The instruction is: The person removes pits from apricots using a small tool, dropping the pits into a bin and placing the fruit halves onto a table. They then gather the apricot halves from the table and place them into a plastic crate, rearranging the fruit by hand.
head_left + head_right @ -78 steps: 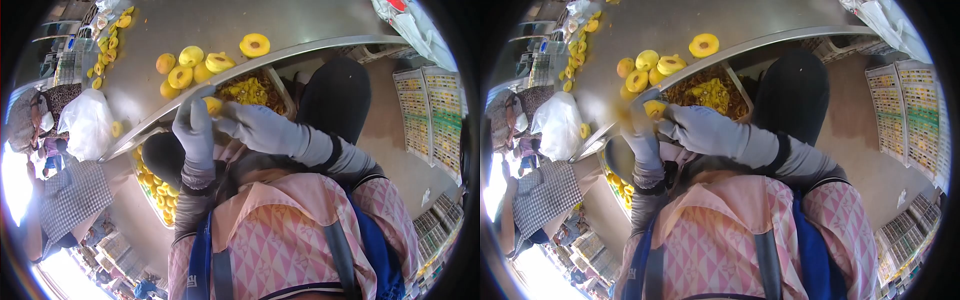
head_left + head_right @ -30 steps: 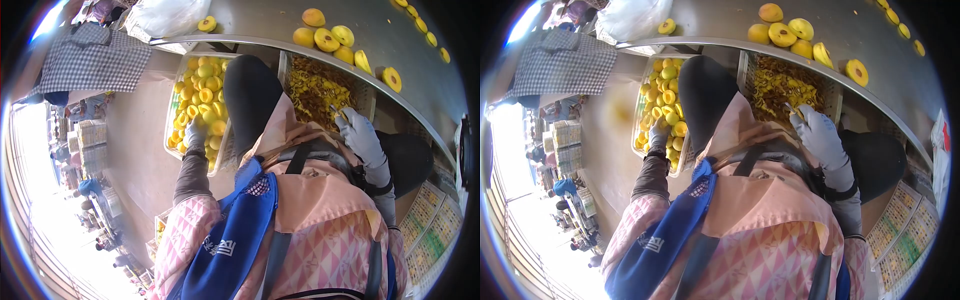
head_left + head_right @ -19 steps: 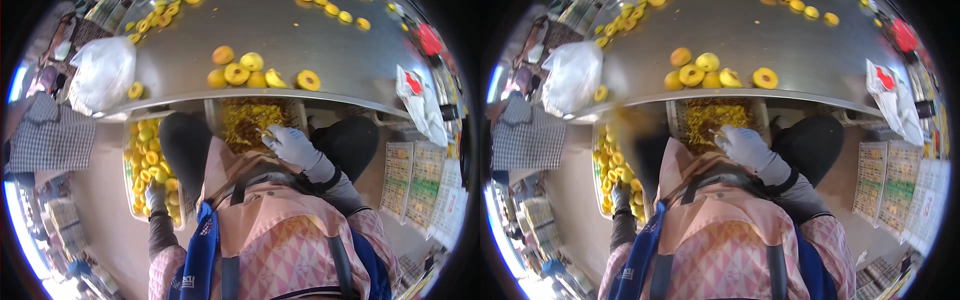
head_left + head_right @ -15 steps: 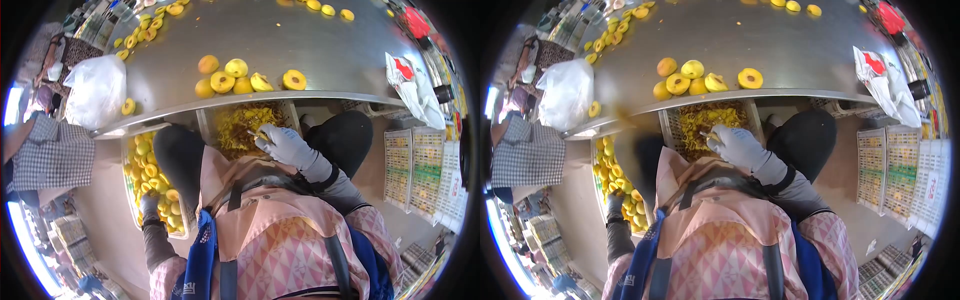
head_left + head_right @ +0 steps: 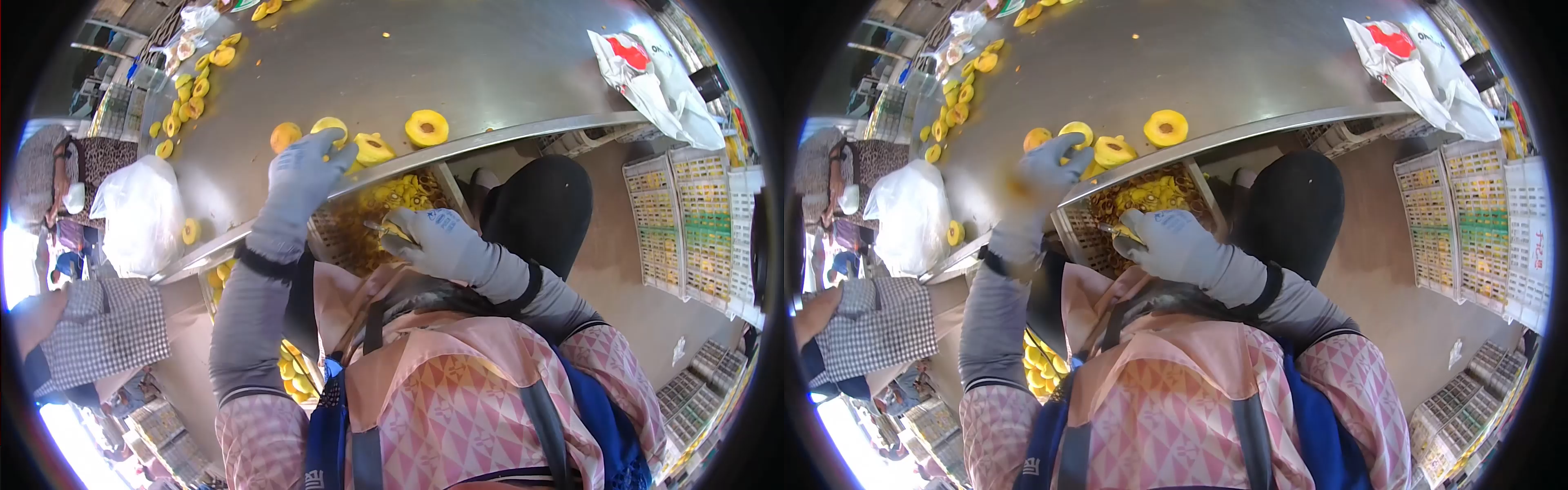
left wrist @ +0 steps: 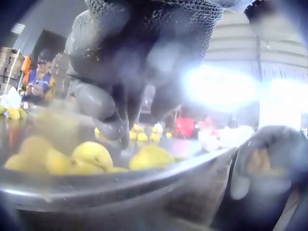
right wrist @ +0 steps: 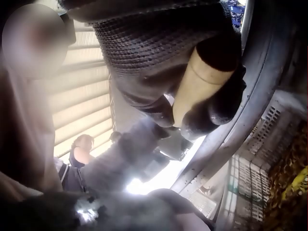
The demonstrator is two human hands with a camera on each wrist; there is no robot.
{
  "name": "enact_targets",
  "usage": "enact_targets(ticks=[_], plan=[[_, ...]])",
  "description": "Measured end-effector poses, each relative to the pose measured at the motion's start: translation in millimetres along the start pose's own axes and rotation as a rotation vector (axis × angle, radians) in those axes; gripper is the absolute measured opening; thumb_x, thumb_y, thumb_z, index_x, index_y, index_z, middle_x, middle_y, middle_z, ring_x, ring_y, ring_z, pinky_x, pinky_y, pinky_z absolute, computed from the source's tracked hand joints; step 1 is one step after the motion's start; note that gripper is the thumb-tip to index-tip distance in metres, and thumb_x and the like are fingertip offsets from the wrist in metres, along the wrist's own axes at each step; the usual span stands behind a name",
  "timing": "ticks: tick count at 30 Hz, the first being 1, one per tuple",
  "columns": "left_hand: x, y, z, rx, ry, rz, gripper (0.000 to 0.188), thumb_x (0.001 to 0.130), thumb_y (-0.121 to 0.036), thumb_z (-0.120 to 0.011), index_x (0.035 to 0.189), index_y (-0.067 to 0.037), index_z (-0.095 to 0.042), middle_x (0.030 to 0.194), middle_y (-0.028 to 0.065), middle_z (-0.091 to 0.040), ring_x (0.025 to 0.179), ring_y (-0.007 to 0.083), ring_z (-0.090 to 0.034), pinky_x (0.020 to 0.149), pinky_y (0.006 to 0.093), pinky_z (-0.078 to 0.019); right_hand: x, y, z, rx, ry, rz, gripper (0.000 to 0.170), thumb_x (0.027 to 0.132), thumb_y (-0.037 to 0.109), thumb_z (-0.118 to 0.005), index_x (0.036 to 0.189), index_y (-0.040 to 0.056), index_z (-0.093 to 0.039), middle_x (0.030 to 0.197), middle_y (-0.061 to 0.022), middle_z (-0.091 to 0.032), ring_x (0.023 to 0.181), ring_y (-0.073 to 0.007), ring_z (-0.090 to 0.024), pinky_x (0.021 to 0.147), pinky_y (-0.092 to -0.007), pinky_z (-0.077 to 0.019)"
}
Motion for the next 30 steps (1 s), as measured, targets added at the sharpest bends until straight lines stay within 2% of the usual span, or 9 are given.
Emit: enact_targets(ticks=[1,5,8,14,17,20,22,27,30], plan=[[11,-9,-5,0.100,-0.006,-0.070,0.045,0.091,-0.047,-0.063,0.124,-0.016,-0.068,0.125,0.0123,-0.066,0.111,0.0311,-0.065,0.088,0.0425,-0.0531,0,0,5,0.002,-0.063,0.042,0.034,0.096,0.035,-0.062,0.108,0.0042,-0.058,0.083,-0.0214,-0.068,0.079,-0.0412,-0.067,0.070,-0.0513,-0.0508],[30,29,-5,-0.187,-0.027,-0.003,0.048,0.086,-0.027,-0.071,0.131,-0.015,-0.063,0.123,0.0125,-0.065,0.109,0.0304,-0.065,0.095,0.0403,-0.0515,-6,-2,22,0.071,-0.018,-0.017,0.031,0.096,0.033,-0.063,0.106,0.0048,-0.059,0.081,-0.0203,-0.068,0.078,-0.0407,-0.067,0.069,-0.0506,-0.0508],[38,72,8,-0.058,-0.127,-0.014,0.056,0.082,-0.018,-0.073,0.137,-0.015,-0.059,0.125,0.0123,-0.062,0.108,0.0291,-0.064,0.095,0.0392,-0.0518,-9,-2,26,0.052,-0.125,0.073,0.030,0.095,0.033,-0.064,0.105,0.0053,-0.059,0.081,-0.0197,-0.068,0.077,-0.0404,-0.067,0.069,-0.0500,-0.0509],[56,83,26,-0.099,-0.071,0.028,0.060,0.081,-0.017,-0.072,0.139,-0.016,-0.057,0.129,0.0131,-0.060,0.110,0.0286,-0.063,0.097,0.0386,-0.0517,-8,2,34,0.043,-0.125,0.075,0.028,0.094,0.030,-0.067,0.105,0.0061,-0.059,0.080,-0.0185,-0.068,0.076,-0.0390,-0.067,0.067,-0.0483,-0.0514],[83,104,41,-0.065,-0.062,0.047,0.059,0.082,-0.020,-0.071,0.139,-0.017,-0.057,0.138,0.0143,-0.057,0.120,0.0327,-0.060,0.102,0.0412,-0.0496,-7,4,34,0.059,-0.141,0.103,0.027,0.093,0.029,-0.068,0.106,0.0063,-0.059,0.079,-0.0179,-0.068,0.076,-0.0386,-0.067,0.066,-0.0481,-0.0515],[120,124,42,0.176,-0.166,-0.075,0.060,0.083,-0.023,-0.070,0.141,-0.020,-0.056,0.147,0.0161,-0.052,0.131,0.0362,-0.053,0.108,0.0435,-0.0459,-6,5,32,0.081,-0.144,0.123,0.026,0.094,0.028,-0.068,0.105,0.0062,-0.058,0.080,-0.0178,-0.068,0.076,-0.0384,-0.068,0.065,-0.0480,-0.0516],[133,116,27,0.173,-0.109,-0.107,0.062,0.085,-0.024,-0.069,0.145,-0.024,-0.053,0.152,0.0179,-0.046,0.138,0.0384,-0.047,0.113,0.0444,-0.0422,-3,7,32,0.087,-0.110,0.123,0.026,0.094,0.028,-0.067,0.106,0.0061,-0.058,0.081,-0.0181,-0.068,0.076,-0.0385,-0.068,0.064,-0.0480,-0.0517],[150,109,-17,0.221,0.004,-0.063,0.061,0.085,-0.025,-0.071,0.144,-0.027,-0.054,0.150,0.0191,-0.047,0.131,0.0393,-0.052,0.111,0.0445,-0.0435,-1,5,34,0.114,-0.076,0.083,0.026,0.096,0.027,-0.065,0.108,0.0057,-0.058,0.087,-0.0193,-0.069,0.077,-0.0393,-0.068,0.065,-0.0478,-0.0523],[145,118,-9,0.166,-0.007,-0.046,0.055,0.088,-0.026,-0.070,0.141,-0.021,-0.056,0.139,0.0171,-0.057,0.118,0.0360,-0.061,0.101,0.0441,-0.0507,-2,8,34,0.099,-0.083,0.097,0.026,0.096,0.026,-0.065,0.109,0.0056,-0.058,0.087,-0.0192,-0.068,0.078,-0.0395,-0.068,0.066,-0.0480,-0.0522]])
Point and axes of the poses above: each hand's wrist, its own x-axis towards the middle knuckle, its own z-axis out of the back of the hand, y = z × x, the point moved 8 cm from there along x, towards the middle knuckle
